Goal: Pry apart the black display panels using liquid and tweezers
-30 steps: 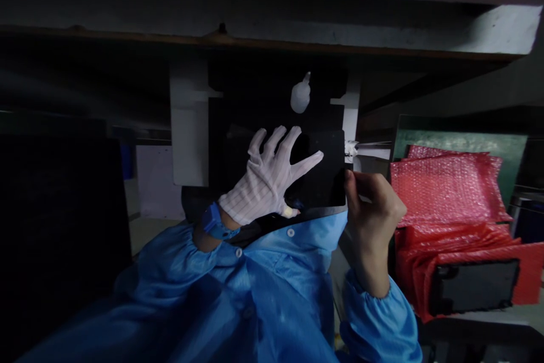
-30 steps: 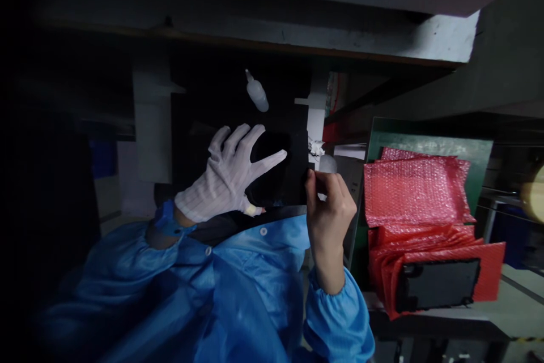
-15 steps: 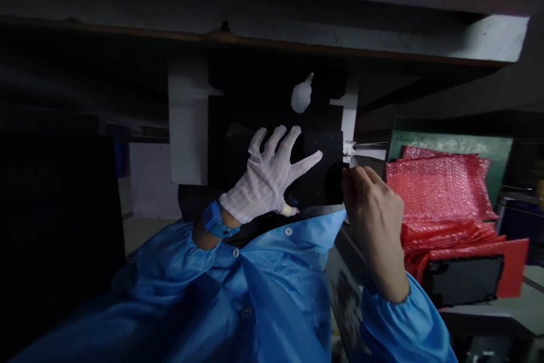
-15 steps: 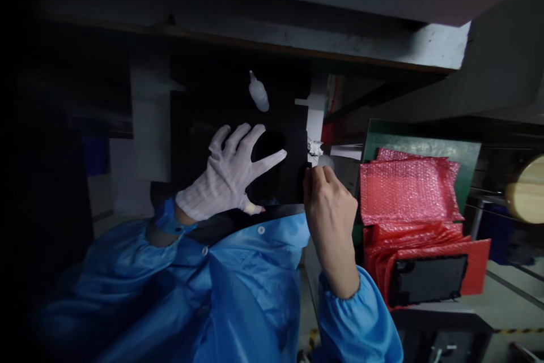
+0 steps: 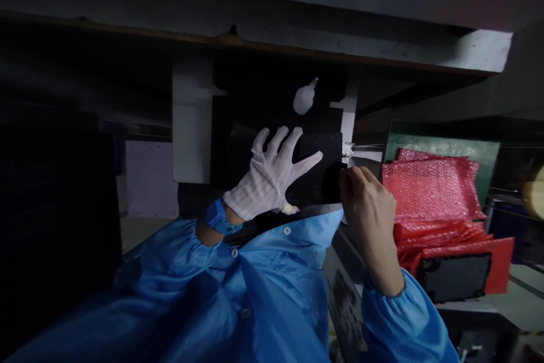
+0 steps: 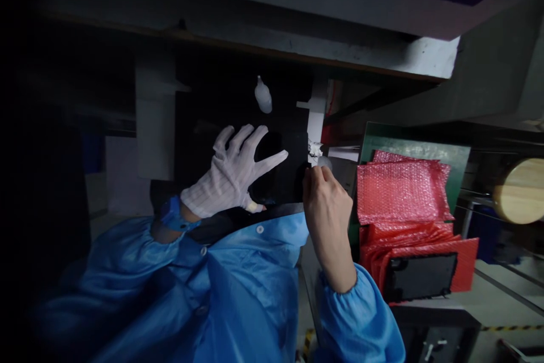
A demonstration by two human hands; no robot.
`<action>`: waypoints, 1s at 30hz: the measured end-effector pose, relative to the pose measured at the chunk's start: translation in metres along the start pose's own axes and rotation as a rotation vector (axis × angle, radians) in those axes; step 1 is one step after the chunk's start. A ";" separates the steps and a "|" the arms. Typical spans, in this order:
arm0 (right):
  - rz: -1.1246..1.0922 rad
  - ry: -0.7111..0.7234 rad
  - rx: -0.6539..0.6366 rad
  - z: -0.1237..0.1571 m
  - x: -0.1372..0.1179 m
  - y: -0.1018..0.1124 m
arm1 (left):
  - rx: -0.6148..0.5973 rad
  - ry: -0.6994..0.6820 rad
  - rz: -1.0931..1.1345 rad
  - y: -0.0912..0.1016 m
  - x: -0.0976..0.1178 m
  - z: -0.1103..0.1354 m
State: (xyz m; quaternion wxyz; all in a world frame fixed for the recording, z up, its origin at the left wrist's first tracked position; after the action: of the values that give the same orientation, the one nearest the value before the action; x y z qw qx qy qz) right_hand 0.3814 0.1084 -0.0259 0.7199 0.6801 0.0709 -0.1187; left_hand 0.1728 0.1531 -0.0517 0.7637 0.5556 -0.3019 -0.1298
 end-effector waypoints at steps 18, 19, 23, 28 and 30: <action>0.022 -0.039 -0.027 0.001 -0.001 -0.006 | -0.034 -0.002 -0.009 0.001 -0.001 -0.002; 0.020 -0.038 -0.020 0.001 0.000 -0.007 | -0.040 0.002 -0.013 0.002 -0.001 -0.003; 0.006 -0.050 0.002 0.001 0.003 -0.008 | -0.057 0.012 -0.017 0.002 0.000 -0.003; -0.017 -0.056 0.008 0.001 0.003 -0.008 | -0.063 0.017 -0.038 0.001 0.001 -0.003; -0.019 -0.060 0.011 0.001 0.004 -0.008 | -0.061 0.014 -0.041 0.002 0.001 -0.003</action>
State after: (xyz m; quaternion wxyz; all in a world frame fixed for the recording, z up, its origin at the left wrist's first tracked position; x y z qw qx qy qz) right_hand 0.3827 0.1071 -0.0345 0.7170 0.6794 0.0551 -0.1461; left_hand 0.1752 0.1554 -0.0505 0.7795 0.5390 -0.2811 -0.1510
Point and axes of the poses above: each hand's wrist, its own z-axis away from the middle knuckle, its own y-axis out of the back of the hand, x = y × z, the point moved 5 cm from there along -z, towards the middle knuckle, and after that the axes turned 5 degrees about x, right-handed, at the moved point
